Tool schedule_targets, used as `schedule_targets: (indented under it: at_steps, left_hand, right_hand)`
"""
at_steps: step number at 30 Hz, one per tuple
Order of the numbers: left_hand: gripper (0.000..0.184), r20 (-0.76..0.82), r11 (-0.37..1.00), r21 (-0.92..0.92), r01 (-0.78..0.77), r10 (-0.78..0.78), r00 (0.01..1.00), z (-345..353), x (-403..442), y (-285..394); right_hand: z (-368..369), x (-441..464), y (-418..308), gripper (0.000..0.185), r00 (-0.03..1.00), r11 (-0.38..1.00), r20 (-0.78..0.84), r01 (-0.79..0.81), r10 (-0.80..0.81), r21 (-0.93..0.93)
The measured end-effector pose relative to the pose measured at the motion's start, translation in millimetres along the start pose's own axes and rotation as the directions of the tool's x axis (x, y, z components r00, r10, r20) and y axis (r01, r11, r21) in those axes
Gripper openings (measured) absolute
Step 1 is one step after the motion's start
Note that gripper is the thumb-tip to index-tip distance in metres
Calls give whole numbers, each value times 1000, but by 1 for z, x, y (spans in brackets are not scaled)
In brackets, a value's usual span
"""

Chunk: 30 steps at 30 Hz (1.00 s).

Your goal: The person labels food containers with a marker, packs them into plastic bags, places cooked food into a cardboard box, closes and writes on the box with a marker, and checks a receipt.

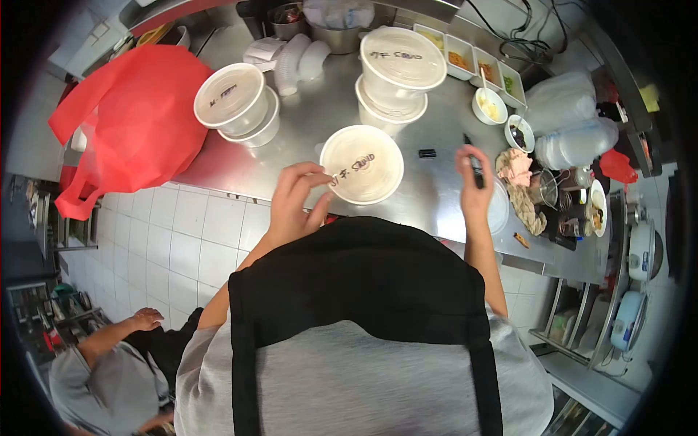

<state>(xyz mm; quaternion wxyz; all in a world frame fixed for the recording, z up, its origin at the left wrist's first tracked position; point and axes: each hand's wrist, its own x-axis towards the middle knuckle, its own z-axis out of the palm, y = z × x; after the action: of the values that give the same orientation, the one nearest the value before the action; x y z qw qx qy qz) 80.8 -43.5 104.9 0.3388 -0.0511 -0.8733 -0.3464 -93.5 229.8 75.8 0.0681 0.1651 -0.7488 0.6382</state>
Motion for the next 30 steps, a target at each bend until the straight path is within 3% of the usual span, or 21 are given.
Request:
schedule_targets:
  at_steps: [1,3,5,8,11,12,15,16,19,22,23,25,26,30]
  left_hand:
    - [21,147,976,-211,60,-29,989,4,8,10]
    - [20,411,798,-543,260,-17,911,15,23,31]
    - [21,628,722,-577,381,94,773,35,38,53]
    - [32,659,783,-574,240,268,702,69,40,62]
    - [44,673,780,-439,445,-42,738,86,32,63]
    - [50,698,695,-413,589,-174,695,85,34,64]
    - [49,713,484,-483,730,-266,649,86,42,66]
    - [41,721,361,-574,735,-204,663,93,40,65]
    - [34,726,273,-623,733,-149,672,102,38,66]
    - [29,674,182,-691,700,-190,714,99,39,63]
    - [29,646,172,-711,682,-221,730,96,40,63]
    - [29,592,154,-749,644,-281,755,88,42,63]
    - [28,598,136,-738,661,-321,734,83,44,65]
    - [28,594,111,-748,655,-327,734,84,40,66]
  right_hand:
    - [0,3,21,22,995,986,28,94,-91,-138]
    - [12,11,37,24,954,877,150,298,-260,-377]
    - [21,14,58,26,950,864,203,303,-238,-403]
    - [23,11,74,28,941,851,223,328,-255,-410]
    - [8,-4,45,30,923,861,187,381,-336,-337]
    - [1,-11,29,30,910,870,167,411,-378,-272]
    - [-17,-25,-14,34,830,841,228,536,-509,-72]
    - [-16,-25,-24,35,780,800,227,600,-584,-2]
    - [-16,-23,-45,34,703,747,315,664,-637,31]
    - [-14,-17,-64,21,714,771,317,628,-624,103]
    - [-18,-15,-63,19,760,813,289,556,-582,173]
    - [-29,-13,-60,29,844,862,242,399,-479,314]
    - [-30,-17,-60,45,912,887,264,182,-314,425]
    - [-35,-12,-72,42,927,830,368,-151,-70,538]
